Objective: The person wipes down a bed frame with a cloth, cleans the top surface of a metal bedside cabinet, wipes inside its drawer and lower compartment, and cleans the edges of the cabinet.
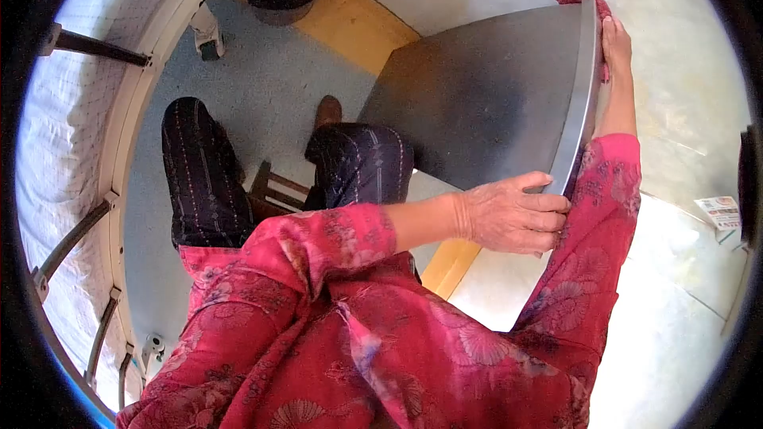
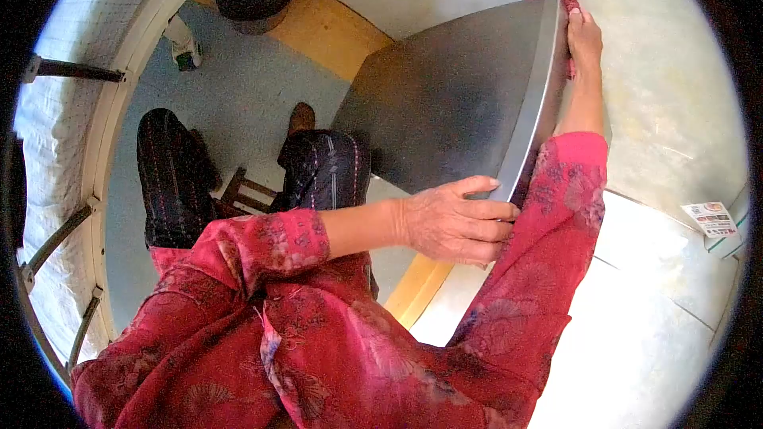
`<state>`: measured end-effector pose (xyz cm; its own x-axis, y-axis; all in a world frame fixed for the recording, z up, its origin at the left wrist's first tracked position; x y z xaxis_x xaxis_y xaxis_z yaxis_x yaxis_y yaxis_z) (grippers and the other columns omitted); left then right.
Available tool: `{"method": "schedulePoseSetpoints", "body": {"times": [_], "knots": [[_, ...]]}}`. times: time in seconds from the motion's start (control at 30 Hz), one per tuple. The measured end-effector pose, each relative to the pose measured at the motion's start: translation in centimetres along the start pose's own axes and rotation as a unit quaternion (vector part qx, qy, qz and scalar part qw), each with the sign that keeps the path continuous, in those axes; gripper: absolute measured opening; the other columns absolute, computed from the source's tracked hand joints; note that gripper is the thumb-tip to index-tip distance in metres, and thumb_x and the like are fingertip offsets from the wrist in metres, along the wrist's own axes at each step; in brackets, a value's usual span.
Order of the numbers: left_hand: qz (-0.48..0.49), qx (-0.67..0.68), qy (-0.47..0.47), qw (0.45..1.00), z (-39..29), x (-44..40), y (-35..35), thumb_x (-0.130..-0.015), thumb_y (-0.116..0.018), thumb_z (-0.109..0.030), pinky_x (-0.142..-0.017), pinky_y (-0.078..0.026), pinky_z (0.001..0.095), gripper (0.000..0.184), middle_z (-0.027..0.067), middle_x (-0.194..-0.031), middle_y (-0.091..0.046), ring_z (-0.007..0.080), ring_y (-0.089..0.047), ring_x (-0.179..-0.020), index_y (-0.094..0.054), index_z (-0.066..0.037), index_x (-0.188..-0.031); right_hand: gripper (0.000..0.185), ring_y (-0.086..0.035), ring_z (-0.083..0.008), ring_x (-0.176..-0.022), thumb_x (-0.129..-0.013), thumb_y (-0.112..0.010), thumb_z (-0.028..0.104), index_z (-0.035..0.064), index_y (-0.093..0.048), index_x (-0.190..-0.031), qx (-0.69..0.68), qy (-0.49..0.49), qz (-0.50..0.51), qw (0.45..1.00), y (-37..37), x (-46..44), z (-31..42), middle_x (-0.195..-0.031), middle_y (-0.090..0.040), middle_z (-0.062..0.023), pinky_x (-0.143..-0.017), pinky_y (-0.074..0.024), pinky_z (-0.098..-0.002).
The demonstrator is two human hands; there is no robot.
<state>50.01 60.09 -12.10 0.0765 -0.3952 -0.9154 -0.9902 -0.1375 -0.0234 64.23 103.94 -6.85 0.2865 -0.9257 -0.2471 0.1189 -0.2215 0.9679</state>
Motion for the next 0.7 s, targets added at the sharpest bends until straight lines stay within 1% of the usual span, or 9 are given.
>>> {"method": "schedulePoseSetpoints", "body": {"times": [0.07,0.17,0.3,0.37,0.43,0.57,0.63,0.67,0.7], "knots": [[-0.010,-0.011,-0.051,0.999,-0.2,-0.1,0.2,-0.081,-0.070,-0.028,-0.097,-0.041,0.0486,0.023,0.0047,-0.103,-0.056,0.0222,-0.052,-0.117,-0.061,-0.014,-0.096,0.053,-0.060,-0.0373,-0.115,-0.098,-0.044,0.044,0.0064,-0.059,-0.132,-0.011,0.017,-0.013,1.000,0.7,2.6,1.2,-0.121,-0.066,-0.0224,-0.099,-0.0442,-0.0402],[0.003,-0.007,-0.048,0.999,0.1,0.0,0.0,-0.083,-0.070,-0.034,-0.102,-0.038,0.0502,0.027,0.0038,-0.113,-0.059,0.0222,-0.052,-0.122,-0.062,-0.015,-0.101,0.052,-0.060,-0.0333,-0.118,-0.098,-0.049,0.041,0.0056,-0.057,-0.135,-0.016,0.021,-0.018,1.000,2.9,7.9,4.6,-0.125,-0.064,-0.0211,-0.101,-0.0428,-0.0371],[0.013,-0.018,-0.038,0.999,-0.1,-0.2,0.7,-0.083,-0.069,-0.034,-0.102,-0.038,0.0493,0.026,0.0030,-0.113,-0.059,0.0214,-0.052,-0.123,-0.062,-0.016,-0.101,0.044,-0.055,-0.0269,-0.126,-0.100,-0.051,0.029,0.0043,-0.056,-0.136,-0.094,0.055,-0.015,0.994,5.6,16.6,10.5,-0.133,-0.060,-0.0182,-0.107,-0.0376,-0.0345],[0.030,-0.043,-0.020,0.998,-0.1,-0.3,1.0,-0.083,-0.069,-0.034,-0.103,-0.038,0.0481,0.025,0.0014,-0.114,-0.059,0.0200,-0.051,-0.123,-0.062,-0.017,-0.101,0.041,-0.055,-0.0260,-0.125,-0.101,-0.050,0.025,0.0028,-0.057,-0.135,-0.101,0.063,-0.006,0.993,6.9,21.0,13.3,-0.133,-0.060,-0.0174,-0.107,-0.0378,-0.0343],[0.036,-0.056,-0.016,0.998,-0.5,-0.3,1.1,-0.082,-0.069,-0.031,-0.103,-0.038,0.0471,0.022,-0.0003,-0.114,-0.059,0.0184,-0.051,-0.124,-0.062,-0.019,-0.100,0.041,-0.054,-0.0257,-0.125,-0.101,-0.050,0.023,0.0022,-0.057,-0.135,-0.136,0.032,0.025,0.990,7.8,25.0,15.0,-0.135,-0.059,-0.0174,-0.107,-0.0369,-0.0345],[0.039,-0.046,-0.001,0.998,-1.1,-0.5,1.3,-0.082,-0.068,-0.027,-0.099,-0.042,0.0455,0.020,-0.0009,-0.113,-0.061,0.0177,-0.053,-0.123,-0.063,-0.019,-0.099,0.042,-0.051,-0.0260,-0.128,-0.102,-0.045,0.026,0.0025,-0.058,-0.135,-0.140,0.024,0.049,0.989,9.9,31.6,16.3,-0.139,-0.055,-0.0188,-0.109,-0.0354,-0.0353],[0.032,-0.086,0.004,0.996,-1.5,-0.3,1.1,-0.082,-0.067,-0.023,-0.095,-0.044,0.0447,0.018,-0.0002,-0.113,-0.061,0.0182,-0.055,-0.121,-0.064,-0.017,-0.098,0.046,-0.048,-0.0275,-0.132,-0.104,-0.039,0.031,0.0026,-0.057,-0.136,-0.226,-0.047,0.070,0.970,10.5,34.3,16.4,-0.143,-0.051,-0.0206,-0.110,-0.0344,-0.0364],[0.013,-0.058,0.016,0.998,-1.5,0.5,0.4,-0.081,-0.069,-0.022,-0.092,-0.045,0.0445,0.019,0.0018,-0.114,-0.061,0.0227,-0.055,-0.119,-0.064,-0.014,-0.098,0.052,-0.054,-0.0214,-0.121,-0.103,-0.034,0.034,0.0036,-0.052,-0.141,-0.341,-0.063,0.057,0.936,10.6,35.7,16.3,-0.134,-0.058,-0.0101,-0.104,-0.0398,-0.0310],[0.023,-0.054,0.012,0.998,-2.5,0.6,0.4,-0.081,-0.069,-0.022,-0.092,-0.045,0.0445,0.019,0.0018,-0.114,-0.061,0.0227,-0.055,-0.119,-0.064,-0.014,-0.098,0.052,-0.054,-0.0214,-0.121,-0.103,-0.034,0.034,0.0036,-0.052,-0.141,-0.346,-0.069,0.049,0.935,11.1,36.8,16.2,-0.134,-0.058,-0.0101,-0.104,-0.0398,-0.0310]]}}
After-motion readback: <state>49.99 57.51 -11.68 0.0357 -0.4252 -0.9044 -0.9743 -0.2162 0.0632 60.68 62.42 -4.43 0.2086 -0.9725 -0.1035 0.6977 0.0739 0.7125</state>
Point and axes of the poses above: each hand's wrist, its own x-axis away from the middle knuckle, its own y-axis out of the back of the hand, z = x × y, the point moved 7 cm from there along -x, towards the middle knuckle
